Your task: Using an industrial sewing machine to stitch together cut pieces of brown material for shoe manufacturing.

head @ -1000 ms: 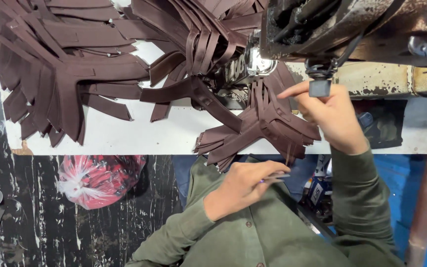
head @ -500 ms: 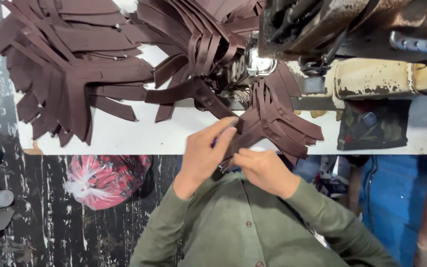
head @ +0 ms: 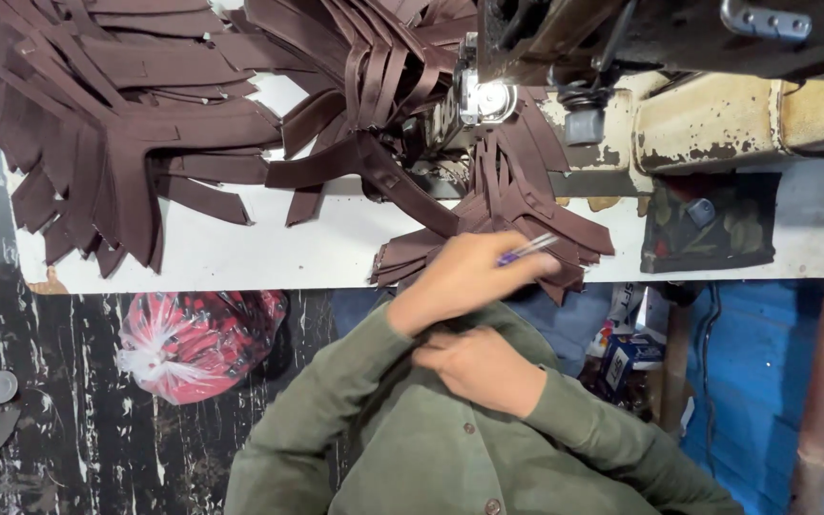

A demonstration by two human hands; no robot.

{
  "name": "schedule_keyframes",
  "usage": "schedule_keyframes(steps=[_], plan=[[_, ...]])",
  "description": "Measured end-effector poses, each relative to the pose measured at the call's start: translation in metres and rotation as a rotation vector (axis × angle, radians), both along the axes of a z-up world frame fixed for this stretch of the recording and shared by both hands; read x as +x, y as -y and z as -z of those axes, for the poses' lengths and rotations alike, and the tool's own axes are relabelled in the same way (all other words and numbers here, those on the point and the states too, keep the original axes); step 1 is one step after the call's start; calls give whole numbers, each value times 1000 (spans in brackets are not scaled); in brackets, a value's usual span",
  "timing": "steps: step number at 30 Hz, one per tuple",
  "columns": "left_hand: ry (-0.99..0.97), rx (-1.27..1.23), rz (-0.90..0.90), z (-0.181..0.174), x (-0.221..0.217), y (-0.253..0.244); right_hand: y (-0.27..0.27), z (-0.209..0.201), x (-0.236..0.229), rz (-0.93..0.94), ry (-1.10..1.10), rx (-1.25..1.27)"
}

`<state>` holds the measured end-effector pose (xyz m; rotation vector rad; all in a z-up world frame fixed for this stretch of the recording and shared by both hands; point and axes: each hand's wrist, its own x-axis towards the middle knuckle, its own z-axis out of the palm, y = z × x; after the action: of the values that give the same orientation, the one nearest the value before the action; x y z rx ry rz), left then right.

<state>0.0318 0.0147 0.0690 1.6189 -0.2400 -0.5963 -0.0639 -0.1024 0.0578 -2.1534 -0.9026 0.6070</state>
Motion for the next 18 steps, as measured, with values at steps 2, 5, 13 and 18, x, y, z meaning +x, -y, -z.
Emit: schedule_keyframes(steps=[2,5,13,18], plan=[[-33,-106,209,8,1,24,0,13,-9,-85,-45,-42],[-217,-430,366,11,-4,48,14,16,-18,-84,-28,-79],[-217,-728,-145,-62,-5,-43,230,37,-36,1293,-560,1395],[-316,-1002,-140,-52,-32,-51,372,63,23,1645,-398,1655]])
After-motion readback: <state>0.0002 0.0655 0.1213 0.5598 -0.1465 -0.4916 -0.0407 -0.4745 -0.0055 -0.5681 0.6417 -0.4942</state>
